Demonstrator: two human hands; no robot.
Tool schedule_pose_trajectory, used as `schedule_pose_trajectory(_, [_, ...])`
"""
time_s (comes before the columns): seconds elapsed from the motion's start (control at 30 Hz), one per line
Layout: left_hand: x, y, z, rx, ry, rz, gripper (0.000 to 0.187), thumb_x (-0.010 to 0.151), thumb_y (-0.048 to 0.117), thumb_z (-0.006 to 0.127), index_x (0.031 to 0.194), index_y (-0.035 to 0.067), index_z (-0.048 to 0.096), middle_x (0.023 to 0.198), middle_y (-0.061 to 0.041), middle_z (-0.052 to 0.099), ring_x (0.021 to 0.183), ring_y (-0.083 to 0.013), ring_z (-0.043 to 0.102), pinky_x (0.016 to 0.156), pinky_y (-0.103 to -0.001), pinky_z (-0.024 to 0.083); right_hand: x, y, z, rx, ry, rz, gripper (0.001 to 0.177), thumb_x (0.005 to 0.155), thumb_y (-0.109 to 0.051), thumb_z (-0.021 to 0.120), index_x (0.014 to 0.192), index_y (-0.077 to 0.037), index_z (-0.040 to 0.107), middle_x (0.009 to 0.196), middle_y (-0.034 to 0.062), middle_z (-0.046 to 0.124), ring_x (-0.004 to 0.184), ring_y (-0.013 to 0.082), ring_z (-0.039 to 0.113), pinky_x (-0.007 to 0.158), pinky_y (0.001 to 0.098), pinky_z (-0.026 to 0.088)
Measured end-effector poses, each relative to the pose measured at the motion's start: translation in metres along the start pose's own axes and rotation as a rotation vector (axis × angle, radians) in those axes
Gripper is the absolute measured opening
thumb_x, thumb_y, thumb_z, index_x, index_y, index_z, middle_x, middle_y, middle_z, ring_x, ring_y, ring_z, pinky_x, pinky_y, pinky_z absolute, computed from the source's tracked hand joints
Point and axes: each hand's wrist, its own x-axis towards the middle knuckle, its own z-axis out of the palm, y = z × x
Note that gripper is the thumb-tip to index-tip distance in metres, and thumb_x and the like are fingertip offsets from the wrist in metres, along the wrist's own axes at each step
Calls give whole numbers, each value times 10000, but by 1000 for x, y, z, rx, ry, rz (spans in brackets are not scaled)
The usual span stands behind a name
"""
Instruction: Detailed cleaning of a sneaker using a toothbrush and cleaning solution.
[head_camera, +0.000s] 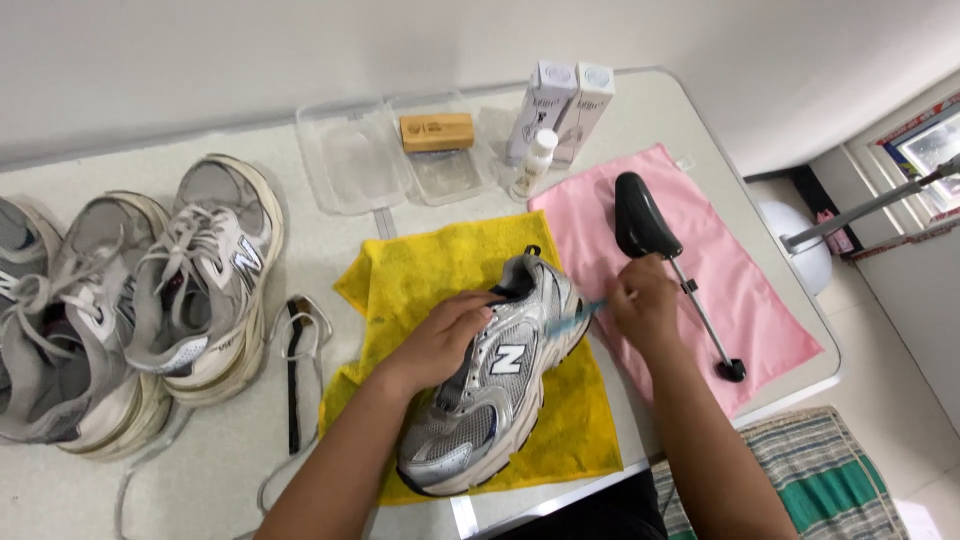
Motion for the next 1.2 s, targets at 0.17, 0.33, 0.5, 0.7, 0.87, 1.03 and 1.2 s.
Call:
schedule_pose_trajectory(0.17, [-2, 11, 4, -26, 3, -17, 538, 1047, 340, 358, 1355, -13, 622, 1355, -309, 575, 1278, -504, 506, 1115, -598, 346, -1, 21, -4, 97, 95, 93, 432, 941, -62, 666, 553, -118, 483, 594, 24, 481, 702, 237, 525, 686, 314, 466])
schedule_pose_trajectory(0.33, [-3, 11, 6, -30, 11, -27, 524, 1052, 340, 373, 1346, -10, 629, 1363, -290, 579, 1282, -475, 522, 1113, -568, 364, -16, 10, 5, -59, 55, -72, 346, 846, -49, 679, 559, -127, 502, 579, 32, 518, 672, 238, 569, 643, 304, 491])
schedule_pose_trajectory(0.5, [-2, 14, 8, -37, 13, 5, 510, 1052, 334, 384, 1330, -6, 644, 1337, -283, 600, 1277, -468, 529, 1107, -542, 384, -13, 16, 10, -204, 71, 13, 354, 918, -112, 693, 618, -101, 506, 567, 90, 460, 621, 289, 562, 618, 374, 474])
schedule_pose_trajectory(0.7, [-2, 14, 10, 2, 17, 23, 503, 1044, 297, 392, 1310, -51, 640, 1322, -324, 595, 1265, -498, 532, 1100, -563, 387, -11, -22, -10, 42, 53, 217, 397, 1000, -173, 628, 636, -63, 516, 630, 137, 483, 694, 331, 539, 696, 447, 474])
schedule_pose_trajectory(0.87, [-2, 15, 8, -53, -14, -6, 488, 1062, 292, 383, 1362, -19, 611, 1354, -276, 589, 1290, -452, 523, 1105, -531, 392, -26, -10, 4, 75, 35, 212, 436, 972, -195, 666, 592, -96, 476, 609, 96, 464, 650, 302, 518, 667, 404, 469])
schedule_pose_trajectory(1.03, [-3, 17, 7, -158, 13, -88, 533, 1052, 310, 370, 1393, -50, 565, 1419, -304, 529, 1341, -459, 461, 1140, -567, 339, -39, -46, -7, -141, 48, 91, 453, 946, -183, 674, 589, -139, 399, 582, 38, 405, 644, 275, 529, 629, 369, 446])
schedule_pose_trajectory(1.2, [-19, 29, 12, -156, 2, -170, 558, 1039, 318, 377, 1407, -70, 537, 1429, -314, 519, 1345, -456, 469, 1142, -548, 349, -25, -84, -38, -148, 65, -110, 420, 856, -176, 767, 537, -219, 496, 584, -45, 494, 675, 221, 549, 717, 327, 445])
